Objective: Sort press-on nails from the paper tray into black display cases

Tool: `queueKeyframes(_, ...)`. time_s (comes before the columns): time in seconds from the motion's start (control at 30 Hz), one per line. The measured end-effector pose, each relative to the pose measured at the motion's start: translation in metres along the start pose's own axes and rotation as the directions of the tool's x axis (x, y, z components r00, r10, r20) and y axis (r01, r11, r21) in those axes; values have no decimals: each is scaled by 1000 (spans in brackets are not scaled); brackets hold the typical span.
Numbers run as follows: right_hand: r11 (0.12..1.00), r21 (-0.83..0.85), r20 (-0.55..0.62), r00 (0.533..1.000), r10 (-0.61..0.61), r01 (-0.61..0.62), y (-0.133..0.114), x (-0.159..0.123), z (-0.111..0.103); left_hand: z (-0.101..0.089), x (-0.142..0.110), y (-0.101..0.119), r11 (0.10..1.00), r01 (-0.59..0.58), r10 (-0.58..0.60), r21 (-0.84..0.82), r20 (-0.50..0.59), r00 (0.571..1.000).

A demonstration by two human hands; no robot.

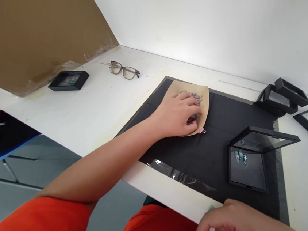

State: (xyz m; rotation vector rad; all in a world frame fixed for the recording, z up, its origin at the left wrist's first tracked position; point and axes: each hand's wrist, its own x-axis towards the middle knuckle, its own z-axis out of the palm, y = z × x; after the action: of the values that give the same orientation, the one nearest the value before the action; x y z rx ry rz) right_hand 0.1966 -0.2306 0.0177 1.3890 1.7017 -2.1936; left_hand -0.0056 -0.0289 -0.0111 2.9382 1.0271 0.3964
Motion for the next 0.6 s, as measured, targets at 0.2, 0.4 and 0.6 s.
queueKeyframes(0.2,1000,-18,-14,1000,16,-16,-1,-1,-1,-3,3,-1,996,52,-59,67,112,992)
queueKeyframes(0.4,1000,-12,-18,1000,16,-16,-2,0,0,-8,3,-4,993,85,-94,85,102,990)
queueKeyframes(0.6,999,-7,-30,998,-46,46,0,-2,-1,-9,-3,-13,992,123,-123,1,-94,988)
